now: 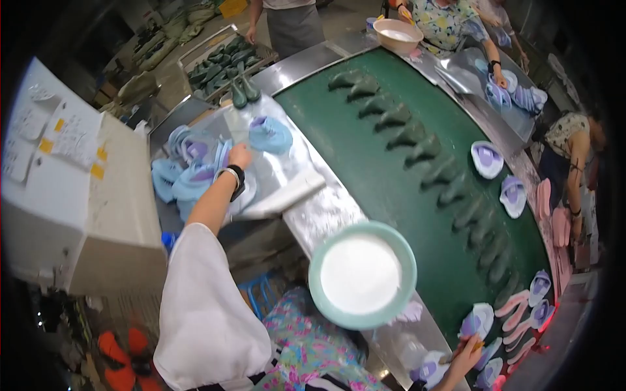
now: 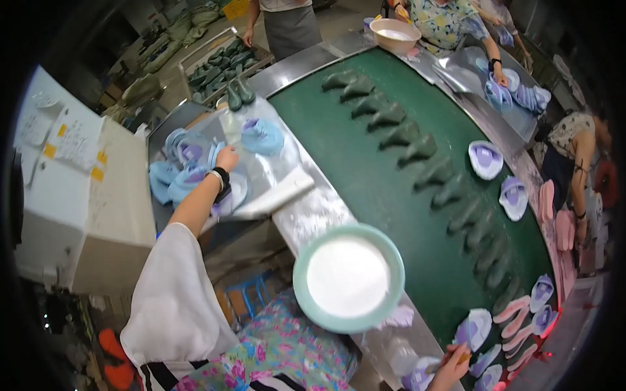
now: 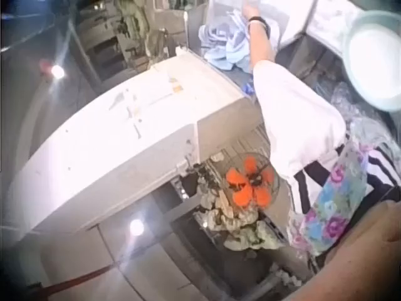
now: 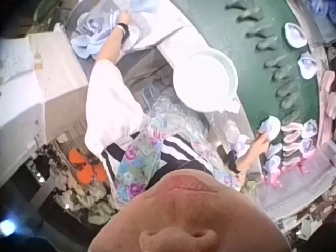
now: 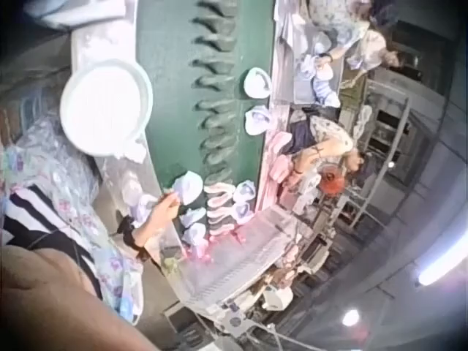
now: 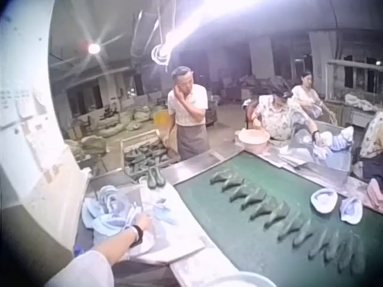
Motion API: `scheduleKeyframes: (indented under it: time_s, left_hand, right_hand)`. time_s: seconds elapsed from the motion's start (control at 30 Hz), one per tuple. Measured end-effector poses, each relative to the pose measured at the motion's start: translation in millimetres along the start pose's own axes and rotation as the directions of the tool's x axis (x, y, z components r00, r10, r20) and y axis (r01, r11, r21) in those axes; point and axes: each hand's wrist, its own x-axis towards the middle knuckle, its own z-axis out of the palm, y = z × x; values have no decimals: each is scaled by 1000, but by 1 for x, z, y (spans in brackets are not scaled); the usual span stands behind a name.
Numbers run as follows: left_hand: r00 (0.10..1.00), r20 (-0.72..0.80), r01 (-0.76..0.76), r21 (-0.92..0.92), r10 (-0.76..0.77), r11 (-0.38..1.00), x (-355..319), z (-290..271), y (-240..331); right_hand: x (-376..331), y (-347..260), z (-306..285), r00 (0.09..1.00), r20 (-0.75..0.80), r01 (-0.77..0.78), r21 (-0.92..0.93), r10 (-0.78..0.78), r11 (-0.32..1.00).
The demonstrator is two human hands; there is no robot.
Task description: Applying adhesive to the interior edges of shoe upper components using a handheld brush.
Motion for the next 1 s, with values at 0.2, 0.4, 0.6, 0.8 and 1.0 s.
scheduleKeyframes:
  time_s: [0.2, 0.4, 0.6, 0.8, 1.0]
  left_hand:
    - [877, -212, -461, -110, 432, 881, 183, 51, -27]
    - [948, -1, -311, -229, 319, 922, 173, 75, 6]
    - [412, 669, 705, -665, 619, 249, -44, -57, 120]
    - [-239, 726, 903, -78, 645, 422, -156, -146, 148]
    - [186, 453, 264, -878, 872, 400, -206, -158, 110]
  right_hand:
    - [-58, 7, 116, 995, 39, 102, -319, -95, 942]
    - [-96, -82, 201, 982, 110, 186, -390, -155, 902]
    - [-134, -179, 299, 610, 412, 792, -319, -677, 520]
    - [-175, -194, 287, 416, 557, 903, -160, -718, 399]
    - [-201, -187, 249, 618, 603, 633, 0, -505, 774]
